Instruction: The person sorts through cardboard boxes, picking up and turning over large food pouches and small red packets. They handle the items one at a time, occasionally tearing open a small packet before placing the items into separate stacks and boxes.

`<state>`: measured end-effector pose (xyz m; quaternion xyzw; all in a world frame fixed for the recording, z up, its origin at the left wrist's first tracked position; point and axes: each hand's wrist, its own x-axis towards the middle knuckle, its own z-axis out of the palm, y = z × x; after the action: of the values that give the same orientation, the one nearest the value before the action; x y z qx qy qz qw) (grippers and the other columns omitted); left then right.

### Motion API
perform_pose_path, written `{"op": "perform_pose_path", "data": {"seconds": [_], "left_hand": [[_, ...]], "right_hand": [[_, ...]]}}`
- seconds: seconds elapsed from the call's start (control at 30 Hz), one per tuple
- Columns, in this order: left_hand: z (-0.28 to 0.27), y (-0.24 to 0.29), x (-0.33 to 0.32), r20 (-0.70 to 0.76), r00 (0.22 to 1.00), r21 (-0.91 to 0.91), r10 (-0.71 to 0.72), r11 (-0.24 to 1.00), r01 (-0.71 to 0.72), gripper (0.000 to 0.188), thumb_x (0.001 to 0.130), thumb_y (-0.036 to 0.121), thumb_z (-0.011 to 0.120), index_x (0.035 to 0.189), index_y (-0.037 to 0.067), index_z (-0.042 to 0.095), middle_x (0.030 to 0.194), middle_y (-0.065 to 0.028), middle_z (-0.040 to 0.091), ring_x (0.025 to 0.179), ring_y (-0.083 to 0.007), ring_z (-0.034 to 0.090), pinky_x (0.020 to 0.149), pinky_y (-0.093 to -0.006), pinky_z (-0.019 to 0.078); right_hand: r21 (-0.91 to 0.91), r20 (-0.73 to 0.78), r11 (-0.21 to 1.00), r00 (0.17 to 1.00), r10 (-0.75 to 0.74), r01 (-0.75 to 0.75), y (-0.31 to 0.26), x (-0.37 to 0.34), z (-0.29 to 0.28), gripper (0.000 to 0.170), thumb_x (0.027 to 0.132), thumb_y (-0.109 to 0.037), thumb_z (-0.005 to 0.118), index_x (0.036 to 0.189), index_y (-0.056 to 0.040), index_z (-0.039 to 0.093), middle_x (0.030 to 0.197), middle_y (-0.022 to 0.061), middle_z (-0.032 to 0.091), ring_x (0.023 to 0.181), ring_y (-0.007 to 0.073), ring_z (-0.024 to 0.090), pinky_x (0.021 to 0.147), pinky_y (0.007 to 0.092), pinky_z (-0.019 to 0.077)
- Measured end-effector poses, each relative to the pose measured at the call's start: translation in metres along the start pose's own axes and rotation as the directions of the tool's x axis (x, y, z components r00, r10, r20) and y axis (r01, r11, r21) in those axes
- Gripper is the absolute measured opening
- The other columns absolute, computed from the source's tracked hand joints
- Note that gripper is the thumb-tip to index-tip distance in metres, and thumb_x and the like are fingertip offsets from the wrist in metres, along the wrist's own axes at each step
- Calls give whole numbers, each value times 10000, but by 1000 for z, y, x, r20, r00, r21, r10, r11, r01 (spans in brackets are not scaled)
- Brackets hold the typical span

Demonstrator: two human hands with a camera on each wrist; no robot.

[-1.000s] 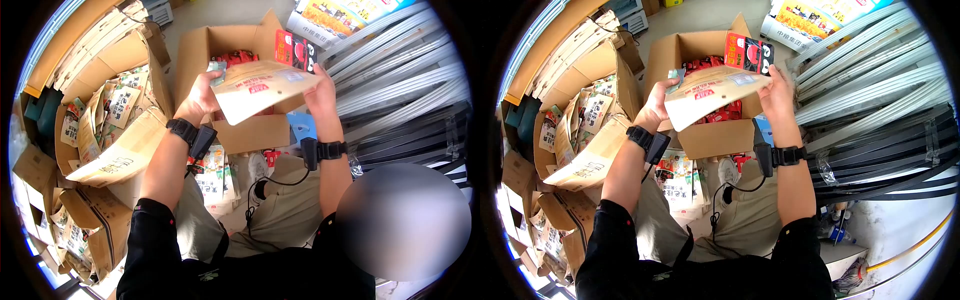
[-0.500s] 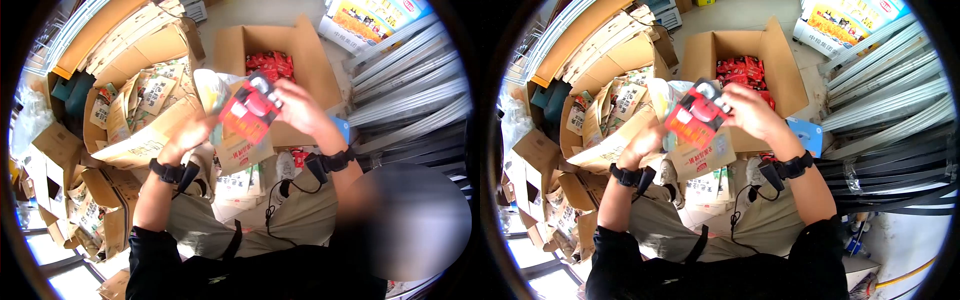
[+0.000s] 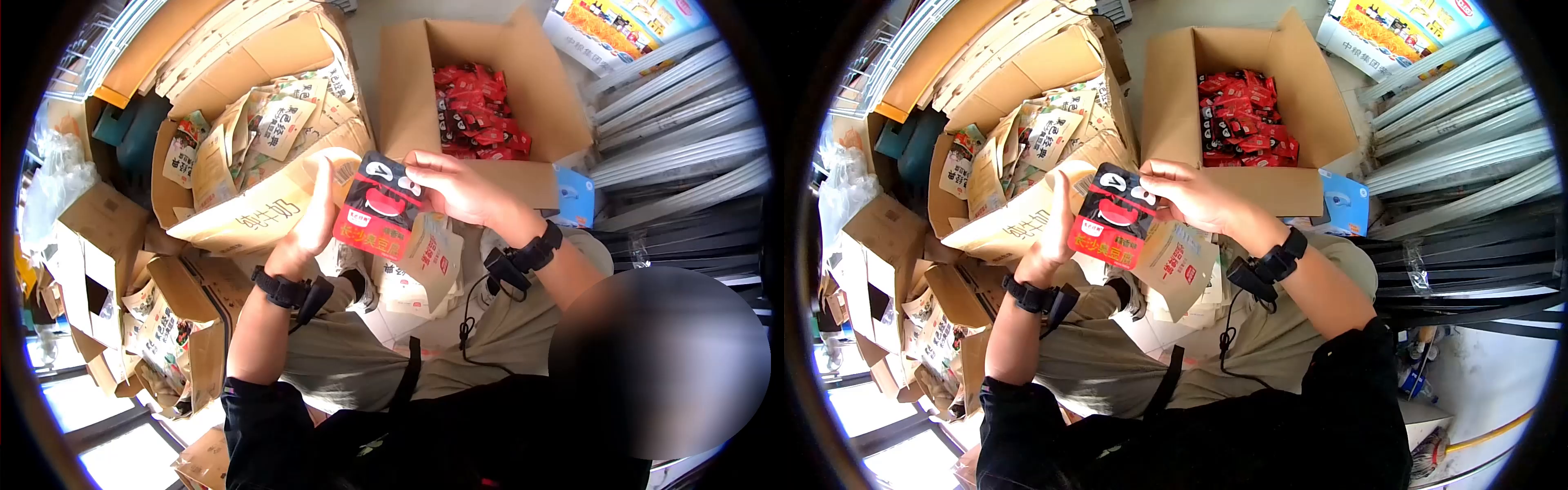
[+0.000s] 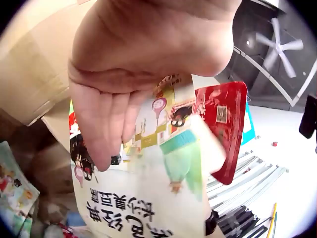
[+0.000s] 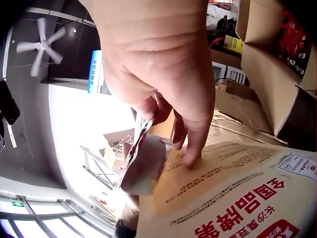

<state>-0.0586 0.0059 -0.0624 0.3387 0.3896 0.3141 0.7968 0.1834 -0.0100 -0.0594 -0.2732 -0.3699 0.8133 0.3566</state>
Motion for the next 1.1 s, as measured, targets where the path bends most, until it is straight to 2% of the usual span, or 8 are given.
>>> {"op": "perform_pose_path", "data": {"seconds": [0.13,0.2,0.33,0.6,0.9,0.97,1.03,1.1], "left_hand": [[-5,8,-13,-13,987,-97,-159,983,157,716,959,639,305,1397,79,389,1250,-136,575,1080,-247,609,948,-370,486],[0,15,-22,-72,997,519,-27,852,60,690,961,593,354,1374,47,435,1302,-138,543,1166,-229,557,932,-388,500],[-4,12,-33,-204,979,700,2,699,145,510,985,402,353,1272,14,522,1058,-150,661,848,-225,684,594,-317,565],[25,-34,7,-466,833,885,-297,-143,444,444,862,297,388,750,1,699,636,-155,675,551,-244,671,581,-337,538],[19,-184,109,-281,949,911,-145,-352,216,387,852,338,447,993,105,722,1039,-127,701,988,-291,666,771,-399,523],[22,-201,120,-392,913,905,-112,-227,360,373,857,339,462,1006,117,722,1072,-131,691,995,-301,663,780,-410,526],[12,-201,117,-236,956,919,-175,-359,161,349,848,319,483,1018,128,720,1061,-133,693,985,-303,666,761,-427,531],[20,-170,110,-342,905,919,-255,-291,266,322,837,302,500,936,96,727,1038,-160,691,920,-314,680,701,-450,535]], "right_hand": [[-110,18,994,1000,-22,23,1,2,15,141,997,-197,501,966,-62,529,912,-35,526,910,57,515,792,242,441],[-322,4,945,998,-65,63,-11,-2,13,140,992,-185,504,953,-56,543,889,-40,529,888,52,508,766,228,428],[-610,-141,786,962,-233,101,-52,-13,-14,132,954,-142,531,926,-35,602,851,-9,591,846,73,538,761,246,448],[-530,-256,830,900,-353,174,-70,-35,-46,175,943,-178,556,946,-14,618,840,-16,592,754,50,517,658,231,425],[-566,-281,810,888,-364,152,-84,-65,-63,121,945,-149,551,909,-41,590,908,-17,581,861,65,556,768,250,499],[-578,-299,798,866,-402,171,-87,-73,-72,118,945,-150,551,910,-46,593,895,-19,587,857,64,558,766,248,499],[-597,-349,796,862,-368,98,-92,-82,-78,116,943,-156,556,923,-52,604,897,-22,589,871,65,563,773,244,500],[-548,-345,808,822,-453,215,-89,-85,-86,171,920,-174,576,900,-14,633,709,-46,525,645,39,430,582,233,349]]}}
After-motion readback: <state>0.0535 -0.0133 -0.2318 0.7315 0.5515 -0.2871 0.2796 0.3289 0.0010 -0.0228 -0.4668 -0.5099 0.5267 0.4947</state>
